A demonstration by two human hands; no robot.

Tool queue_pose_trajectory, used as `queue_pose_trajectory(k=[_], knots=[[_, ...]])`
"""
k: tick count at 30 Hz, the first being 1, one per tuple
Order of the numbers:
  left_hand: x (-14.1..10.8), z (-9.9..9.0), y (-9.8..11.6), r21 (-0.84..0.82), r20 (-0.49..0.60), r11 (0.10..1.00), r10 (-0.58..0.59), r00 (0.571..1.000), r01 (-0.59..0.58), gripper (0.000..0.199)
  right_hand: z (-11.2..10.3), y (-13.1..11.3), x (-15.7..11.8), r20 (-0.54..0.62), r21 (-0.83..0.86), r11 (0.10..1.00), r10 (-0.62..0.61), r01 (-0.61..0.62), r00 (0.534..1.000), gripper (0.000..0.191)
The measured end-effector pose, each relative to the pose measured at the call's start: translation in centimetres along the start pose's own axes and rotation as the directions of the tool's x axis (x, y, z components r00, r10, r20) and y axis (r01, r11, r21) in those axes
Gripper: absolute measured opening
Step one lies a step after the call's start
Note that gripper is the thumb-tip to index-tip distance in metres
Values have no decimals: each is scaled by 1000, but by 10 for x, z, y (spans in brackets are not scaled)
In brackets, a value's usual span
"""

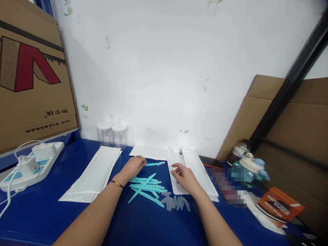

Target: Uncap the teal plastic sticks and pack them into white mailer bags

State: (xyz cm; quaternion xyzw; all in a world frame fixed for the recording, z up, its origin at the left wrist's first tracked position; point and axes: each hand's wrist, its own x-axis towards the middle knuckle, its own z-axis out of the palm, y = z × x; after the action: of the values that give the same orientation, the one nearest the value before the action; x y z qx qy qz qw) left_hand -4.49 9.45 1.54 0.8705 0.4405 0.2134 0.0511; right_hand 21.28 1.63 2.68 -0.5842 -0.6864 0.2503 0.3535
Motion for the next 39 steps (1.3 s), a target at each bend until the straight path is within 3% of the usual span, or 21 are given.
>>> queue_pose_trajectory(k=[3,6,13,18,20,21,23,24,26,28,32,37,39], knots=[[-1,-10,18,-59,-24,991,118,993,-119,19,4,-1,2,2,227,973,29,-29,1000,36],[-3,-15,35,-81,15,984,161,987,-160,19,4,-3,3,41,370,929,10,-24,999,31],[-4,-15,40,-113,38,981,160,986,-155,20,1,-9,3,43,397,917,21,-36,999,29],[-7,-32,27,-178,-3,980,90,996,-89,20,-42,-4,-6,-35,398,916,61,-42,997,26],[-10,-40,21,-278,40,960,28,999,-16,22,-62,1,-13,153,372,921,64,-118,986,25],[-12,-43,20,-328,108,944,21,994,16,23,-69,3,-17,330,318,929,78,-189,941,24],[-16,-45,19,-386,294,920,59,954,62,22,-75,6,-22,612,149,944,146,-295,777,22],[-17,-44,20,-391,384,917,84,919,79,22,-75,7,-24,692,54,947,194,-318,696,19],[-20,-41,23,-372,509,923,112,853,100,21,-69,7,-26,742,-105,939,294,-329,602,14],[-22,-38,27,-336,565,935,101,819,117,20,-62,7,-25,731,-187,926,354,-327,583,11],[-23,-35,33,-290,560,947,51,827,138,18,-56,10,-21,678,-204,925,370,-321,635,15],[-22,-37,32,-279,481,949,6,876,147,25,-59,8,-19,496,-139,959,283,-247,821,11],[-22,-38,34,-284,490,948,13,872,145,28,-59,5,-18,462,-90,974,224,-206,858,12]])
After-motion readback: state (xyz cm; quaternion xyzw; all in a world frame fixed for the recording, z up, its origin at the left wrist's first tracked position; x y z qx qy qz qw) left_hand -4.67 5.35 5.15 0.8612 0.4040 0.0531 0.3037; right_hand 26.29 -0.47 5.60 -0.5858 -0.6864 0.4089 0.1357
